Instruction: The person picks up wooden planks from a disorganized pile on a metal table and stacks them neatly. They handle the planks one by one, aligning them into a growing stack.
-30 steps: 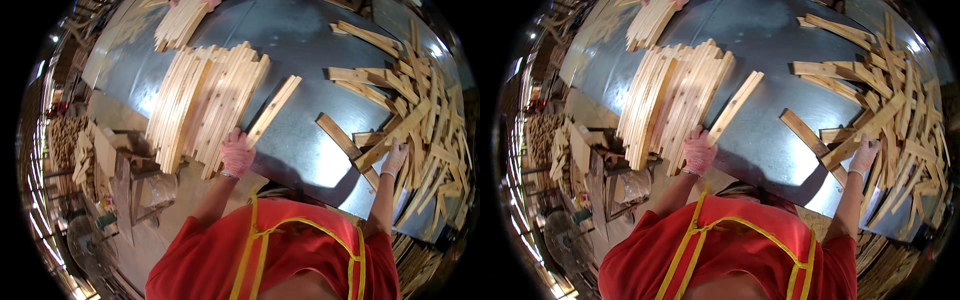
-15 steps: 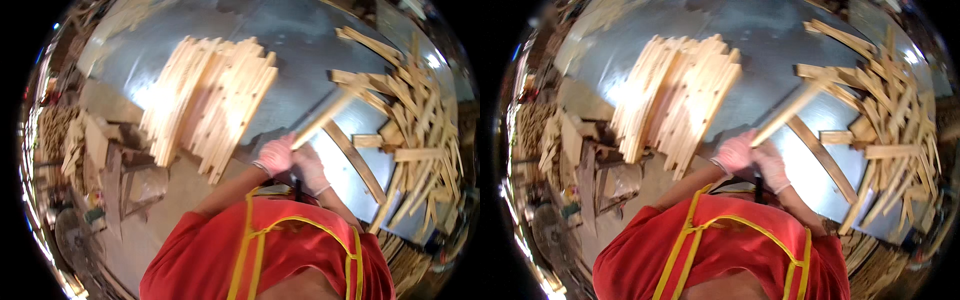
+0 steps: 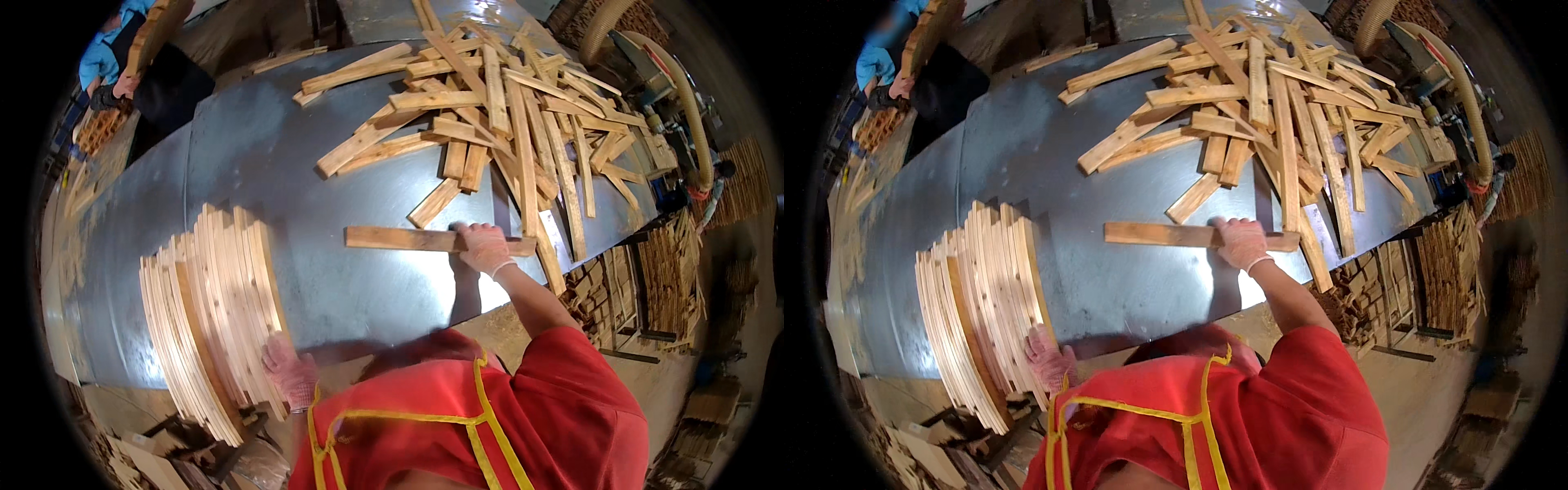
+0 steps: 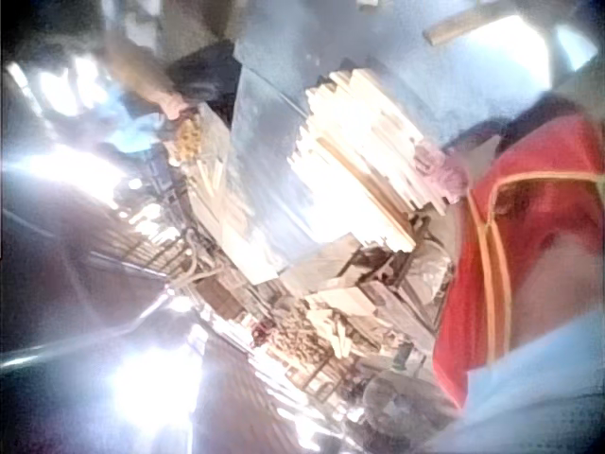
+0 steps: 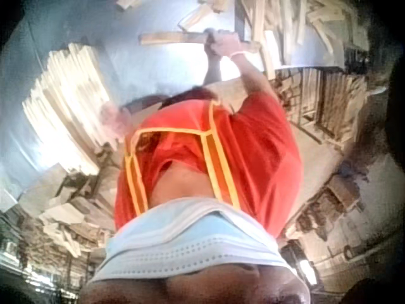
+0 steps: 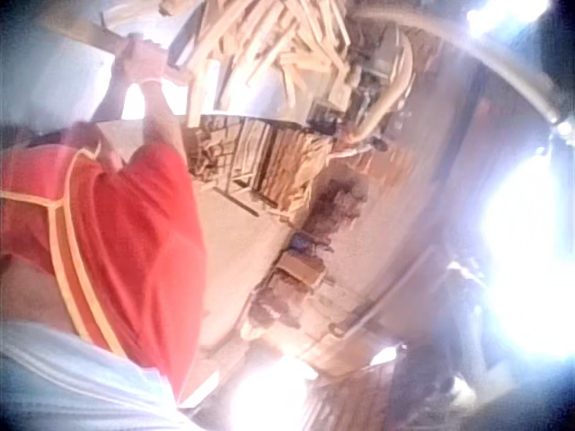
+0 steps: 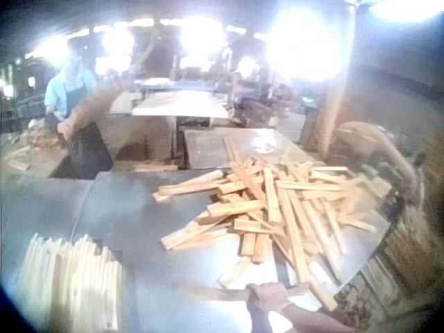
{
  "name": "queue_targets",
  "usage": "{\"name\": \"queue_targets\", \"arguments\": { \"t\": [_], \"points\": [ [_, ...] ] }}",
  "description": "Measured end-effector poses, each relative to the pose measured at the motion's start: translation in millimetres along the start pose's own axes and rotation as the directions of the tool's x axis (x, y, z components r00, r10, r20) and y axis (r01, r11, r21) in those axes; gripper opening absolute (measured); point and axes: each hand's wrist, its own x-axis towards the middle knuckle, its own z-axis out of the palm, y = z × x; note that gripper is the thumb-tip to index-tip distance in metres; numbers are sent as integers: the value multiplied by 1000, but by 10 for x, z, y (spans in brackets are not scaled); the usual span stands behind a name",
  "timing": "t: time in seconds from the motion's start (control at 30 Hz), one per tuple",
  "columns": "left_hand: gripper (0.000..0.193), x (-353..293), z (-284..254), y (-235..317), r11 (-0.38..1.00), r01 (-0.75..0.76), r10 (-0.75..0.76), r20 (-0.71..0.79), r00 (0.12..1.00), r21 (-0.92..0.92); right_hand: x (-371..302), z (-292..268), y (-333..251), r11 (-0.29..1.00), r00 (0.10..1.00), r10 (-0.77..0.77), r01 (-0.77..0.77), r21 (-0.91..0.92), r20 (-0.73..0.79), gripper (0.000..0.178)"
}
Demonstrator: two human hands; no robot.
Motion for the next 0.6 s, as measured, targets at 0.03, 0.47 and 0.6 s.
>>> {"name": "queue_targets", "arguments": {
  "t": [0.03, 0.47, 0.6],
  "points": [
    [81, 137, -69, 140, 997, -49, 50, 20, 999, -63, 18, -128, -140, 1000, 996, -22, 21, 18, 82, 69],
    [49, 1263, 204, 2277, -437, 666, 179, 667, 723, -605, 1602, -1496, 950, 932, 549, 243, 97, 349, -800, 68],
    [45, 1377, -74, 2650, -337, 696, 116, 705, 700, -635, 2154, -1070, 2381, 659, 622, 664, -228, 717, -414, 80]
  ]
}}
